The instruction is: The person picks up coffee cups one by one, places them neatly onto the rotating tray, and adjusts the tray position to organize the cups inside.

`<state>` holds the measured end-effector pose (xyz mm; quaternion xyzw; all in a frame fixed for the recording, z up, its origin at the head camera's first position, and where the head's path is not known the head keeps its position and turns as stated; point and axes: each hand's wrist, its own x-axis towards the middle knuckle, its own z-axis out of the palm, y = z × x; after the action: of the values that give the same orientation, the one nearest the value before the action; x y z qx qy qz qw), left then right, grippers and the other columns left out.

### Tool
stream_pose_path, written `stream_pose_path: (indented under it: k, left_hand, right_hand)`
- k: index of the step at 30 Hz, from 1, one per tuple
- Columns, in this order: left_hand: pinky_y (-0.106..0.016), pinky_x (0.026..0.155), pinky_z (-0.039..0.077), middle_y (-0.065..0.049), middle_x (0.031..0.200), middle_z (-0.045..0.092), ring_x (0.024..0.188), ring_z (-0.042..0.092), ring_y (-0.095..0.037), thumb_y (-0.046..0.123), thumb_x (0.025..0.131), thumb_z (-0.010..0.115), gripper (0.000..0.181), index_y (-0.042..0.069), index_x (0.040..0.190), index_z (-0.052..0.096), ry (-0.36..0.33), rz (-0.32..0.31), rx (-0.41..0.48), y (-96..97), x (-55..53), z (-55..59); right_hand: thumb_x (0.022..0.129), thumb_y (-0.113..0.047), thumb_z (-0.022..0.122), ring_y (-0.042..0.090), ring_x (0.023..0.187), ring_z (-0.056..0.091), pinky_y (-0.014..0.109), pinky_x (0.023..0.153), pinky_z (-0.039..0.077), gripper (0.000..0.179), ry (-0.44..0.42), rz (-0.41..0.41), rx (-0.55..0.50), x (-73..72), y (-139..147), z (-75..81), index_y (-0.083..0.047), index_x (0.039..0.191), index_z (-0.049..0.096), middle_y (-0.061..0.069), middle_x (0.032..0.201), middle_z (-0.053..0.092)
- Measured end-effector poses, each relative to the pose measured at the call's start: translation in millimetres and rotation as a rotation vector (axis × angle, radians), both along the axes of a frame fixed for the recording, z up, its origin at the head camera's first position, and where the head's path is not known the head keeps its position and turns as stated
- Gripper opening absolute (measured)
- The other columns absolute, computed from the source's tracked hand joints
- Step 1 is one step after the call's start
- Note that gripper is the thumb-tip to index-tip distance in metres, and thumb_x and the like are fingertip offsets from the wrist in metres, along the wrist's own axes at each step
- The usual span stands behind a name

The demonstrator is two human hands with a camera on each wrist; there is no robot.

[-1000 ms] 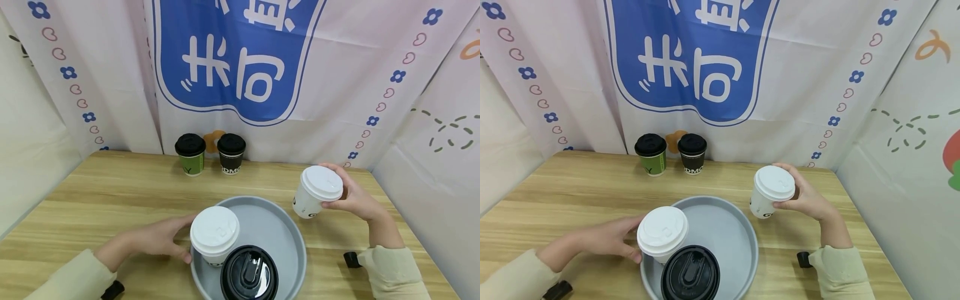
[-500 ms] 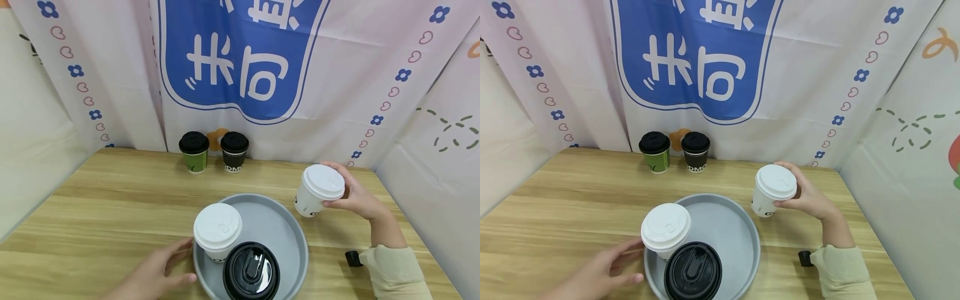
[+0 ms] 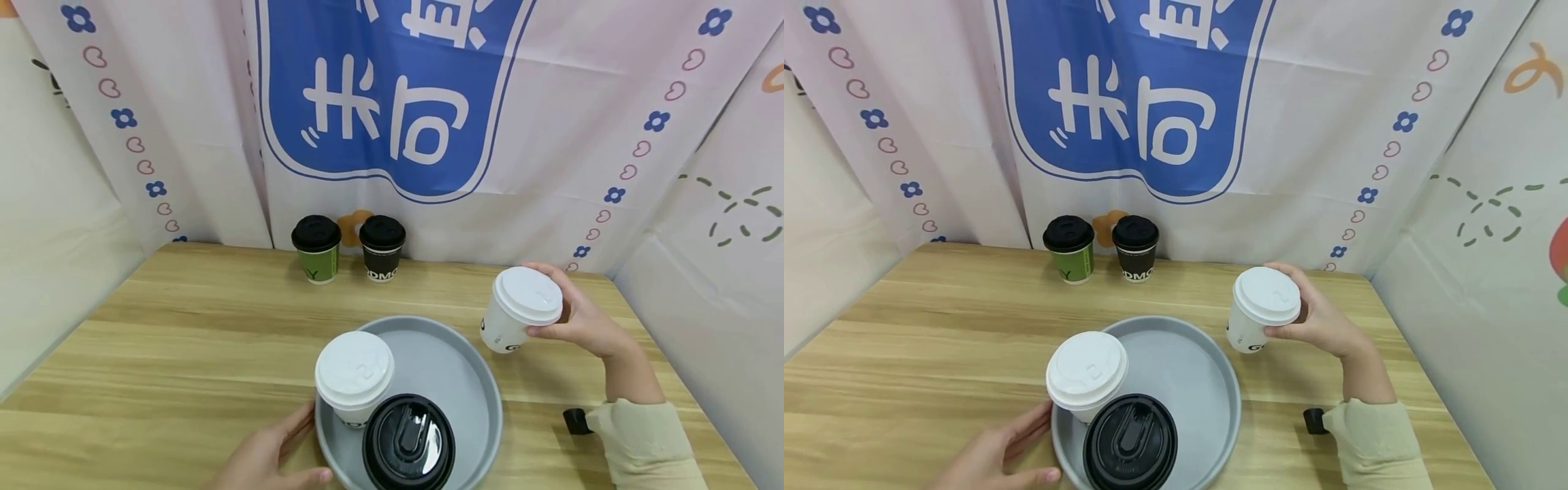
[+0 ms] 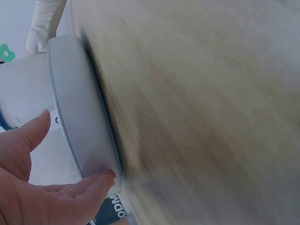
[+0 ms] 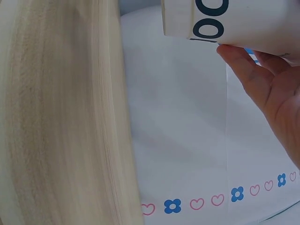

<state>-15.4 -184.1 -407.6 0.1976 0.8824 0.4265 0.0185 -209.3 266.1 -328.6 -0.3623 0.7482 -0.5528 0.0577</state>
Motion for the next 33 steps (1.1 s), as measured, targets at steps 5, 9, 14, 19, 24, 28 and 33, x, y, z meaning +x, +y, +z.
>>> stream_pose_path:
  k: [5,9,14,19,24,28,33]
  left_hand:
    - [-0.022,0.102,0.050,-0.029,0.140,0.053,0.128,0.053,-0.013,0.032,0.079,0.084,0.090,-0.015,0.142,0.041,0.026,0.047,-0.062,5.2,0.2,3.2]
    - [-0.031,0.104,0.050,-0.021,0.139,0.057,0.128,0.057,-0.023,0.040,0.078,0.084,0.093,-0.011,0.144,0.042,0.031,0.095,-0.135,7.7,-0.3,7.7]
    - [-0.044,0.105,0.048,-0.013,0.141,0.059,0.130,0.055,-0.034,0.048,0.075,0.083,0.098,-0.004,0.147,0.042,-0.057,0.166,-0.193,9.2,-2.5,14.6]
    - [-0.047,0.108,0.045,-0.014,0.145,0.054,0.131,0.055,-0.031,0.053,0.073,0.082,0.103,-0.001,0.150,0.039,-0.120,0.180,-0.150,8.8,-5.9,20.4]
    - [-0.034,0.109,0.046,-0.019,0.148,0.049,0.129,0.057,-0.031,0.052,0.073,0.082,0.105,-0.003,0.150,0.037,-0.115,0.124,-0.096,6.2,-10.5,22.1]
    - [-0.024,0.106,0.047,-0.025,0.147,0.047,0.127,0.057,-0.035,0.046,0.075,0.082,0.103,-0.009,0.148,0.035,-0.092,0.060,-0.053,2.9,-15.2,22.4]
    - [-0.018,0.106,0.044,-0.028,0.147,0.046,0.127,0.057,-0.036,0.044,0.076,0.082,0.102,-0.011,0.148,0.034,-0.085,0.015,-0.043,-2.8,-23.5,24.6]
  right_hand:
    - [0.073,0.021,0.071,0.006,0.120,0.054,0.020,0.094,0.053,0.092,-0.006,0.005,-0.006,0.2,0.5,1.3,-0.006,0.150,0.029,-0.003,0.137,0.050]
    - [0.073,0.021,0.071,0.006,0.119,0.054,0.020,0.093,0.053,0.092,-0.012,0.003,-0.004,0.6,0.0,2.0,-0.004,0.150,0.029,-0.003,0.136,0.050]
    - [0.073,0.021,0.071,0.006,0.119,0.054,0.020,0.093,0.053,0.092,-0.011,0.000,-0.005,0.8,-0.1,1.7,-0.003,0.150,0.028,-0.003,0.137,0.050]
    - [0.073,0.021,0.071,0.006,0.120,0.053,0.019,0.094,0.052,0.092,-0.009,-0.002,-0.004,0.0,-0.2,1.6,-0.005,0.151,0.029,-0.003,0.137,0.049]
    - [0.073,0.022,0.071,0.006,0.120,0.053,0.019,0.094,0.053,0.093,-0.007,-0.004,-0.005,-0.4,0.5,1.2,-0.006,0.151,0.029,-0.003,0.137,0.049]
    - [0.072,0.022,0.071,0.006,0.120,0.053,0.019,0.094,0.053,0.093,-0.008,-0.001,-0.009,0.0,0.7,0.8,-0.006,0.151,0.029,-0.003,0.137,0.050]
    - [0.072,0.022,0.071,0.006,0.121,0.053,0.019,0.094,0.053,0.093,-0.009,-0.003,-0.010,0.2,0.6,0.4,-0.005,0.151,0.029,-0.004,0.138,0.049]
